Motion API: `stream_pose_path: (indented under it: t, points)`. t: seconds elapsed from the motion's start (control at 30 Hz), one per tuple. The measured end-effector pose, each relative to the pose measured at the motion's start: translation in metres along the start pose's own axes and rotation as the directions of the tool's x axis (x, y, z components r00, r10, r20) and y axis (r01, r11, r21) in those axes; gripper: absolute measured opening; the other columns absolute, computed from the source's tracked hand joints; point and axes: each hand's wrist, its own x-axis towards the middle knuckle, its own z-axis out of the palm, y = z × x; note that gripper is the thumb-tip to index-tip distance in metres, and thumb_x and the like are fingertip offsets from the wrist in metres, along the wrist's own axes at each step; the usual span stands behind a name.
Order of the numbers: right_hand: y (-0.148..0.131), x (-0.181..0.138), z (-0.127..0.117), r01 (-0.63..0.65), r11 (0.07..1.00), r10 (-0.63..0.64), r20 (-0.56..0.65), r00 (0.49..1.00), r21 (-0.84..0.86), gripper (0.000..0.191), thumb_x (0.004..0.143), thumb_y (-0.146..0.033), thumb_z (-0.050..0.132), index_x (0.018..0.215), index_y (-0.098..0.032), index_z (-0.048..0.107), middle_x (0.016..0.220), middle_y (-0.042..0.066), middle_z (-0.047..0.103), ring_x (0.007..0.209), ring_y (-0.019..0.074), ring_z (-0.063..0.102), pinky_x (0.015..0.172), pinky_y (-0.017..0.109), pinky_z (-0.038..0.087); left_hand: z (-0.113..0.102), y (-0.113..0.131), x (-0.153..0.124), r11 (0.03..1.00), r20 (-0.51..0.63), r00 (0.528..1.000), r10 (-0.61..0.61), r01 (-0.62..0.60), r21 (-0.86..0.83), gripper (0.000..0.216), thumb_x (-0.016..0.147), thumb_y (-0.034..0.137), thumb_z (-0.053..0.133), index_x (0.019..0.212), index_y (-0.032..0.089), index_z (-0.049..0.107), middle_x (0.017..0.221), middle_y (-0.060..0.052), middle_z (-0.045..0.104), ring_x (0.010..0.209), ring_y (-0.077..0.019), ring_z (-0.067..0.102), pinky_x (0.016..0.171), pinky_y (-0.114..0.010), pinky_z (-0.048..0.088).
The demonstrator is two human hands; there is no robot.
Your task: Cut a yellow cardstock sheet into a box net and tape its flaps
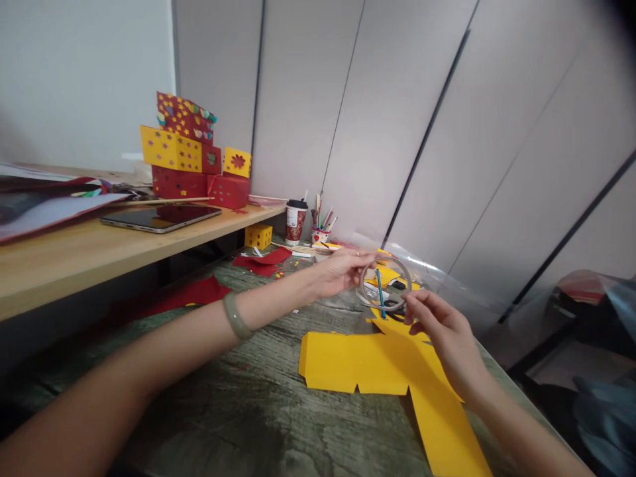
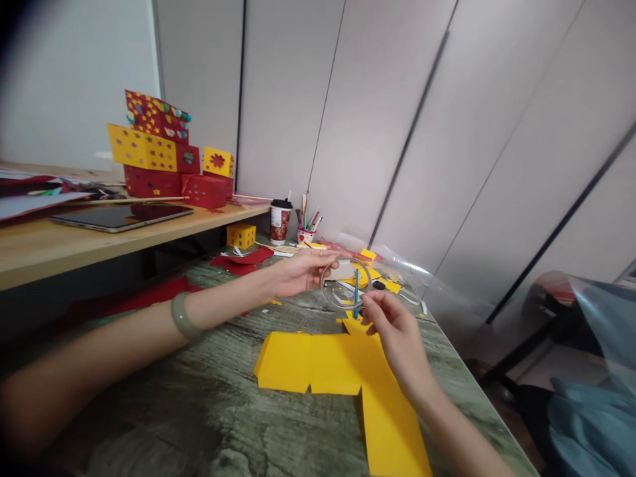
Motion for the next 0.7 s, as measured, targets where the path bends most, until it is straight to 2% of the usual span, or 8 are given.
stream_pose_path:
  t: [0.1,0.23,0.37,0.47,0.53,0.7]
  points:
    - [-0.002,-0.009,-0.005,-0.013,0.996,0.018,-0.061,0.998,0.091,0.016,0.082,-0.037,0.048,0.078,-0.022,0.049,0.057,-0.004,0.046,0.05,0.0112,0.045,0.045,0.023,0.039,0.013,0.002,-0.007,0.999,0.036,0.999,-0.001,0.003,-0.039,0.022,0.078,0.02,0.052,0.097,0.018,0.063,0.081,-0.005,0.059,0.059,-0.004,0.044,0.05,-0.015,0.034]
    - [-0.005,-0.012,-0.017,0.0,0.989,0.017,-0.11,0.994,0.146,0.022,0.081,-0.039,0.049,0.099,-0.025,0.05,0.06,-0.005,0.045,0.049,0.0108,0.041,0.042,0.022,0.034,0.024,0.005,-0.012,1.0,0.068,0.998,0.003,-0.001,-0.026,0.025,0.079,0.02,0.052,0.102,0.019,0.061,0.101,-0.007,0.059,0.072,-0.006,0.049,0.059,-0.017,0.038]
    - [-0.007,-0.01,-0.025,0.01,0.993,0.004,-0.121,0.993,0.115,0.032,0.081,-0.038,0.05,0.111,-0.026,0.051,0.056,-0.006,0.041,0.048,0.0116,0.037,0.044,0.024,0.032,0.029,0.007,-0.014,0.999,0.086,0.996,0.018,-0.022,0.036,0.024,0.077,0.023,0.054,0.099,0.017,0.062,0.098,-0.007,0.06,0.071,-0.0059,0.049,0.056,-0.017,0.035]
    - [-0.006,-0.011,-0.027,0.018,0.998,-0.012,-0.099,0.995,0.056,0.023,0.08,-0.038,0.052,0.093,-0.022,0.063,0.051,-0.005,0.039,0.049,0.0125,0.037,0.046,0.026,0.03,0.03,0.009,-0.015,0.993,0.096,0.994,0.048,-0.058,0.103,0.025,0.075,0.027,0.056,0.098,0.017,0.062,0.085,-0.004,0.061,0.063,-0.0045,0.047,0.05,-0.017,0.03]
    - [-0.005,-0.013,-0.028,0.04,0.999,-0.038,-0.107,0.993,0.009,0.019,0.08,-0.037,0.053,0.078,-0.021,0.064,0.05,-0.005,0.04,0.05,0.0127,0.037,0.048,0.026,0.03,0.03,0.011,-0.015,0.983,0.099,0.992,0.078,-0.093,0.156,0.025,0.074,0.029,0.058,0.095,0.016,0.062,0.078,-0.002,0.061,0.059,-0.0038,0.045,0.047,-0.017,0.027]
    - [-0.008,-0.015,-0.034,0.099,0.991,-0.11,-0.136,0.985,-0.086,0.018,0.078,-0.036,0.055,0.068,-0.023,0.061,0.051,-0.005,0.04,0.05,0.0128,0.036,0.048,0.026,0.029,0.028,0.02,-0.017,0.955,0.137,0.985,0.104,-0.137,0.262,0.026,0.072,0.034,0.06,0.089,0.015,0.063,0.069,0.001,0.058,0.055,-0.004,0.048,0.05,-0.018,0.036]
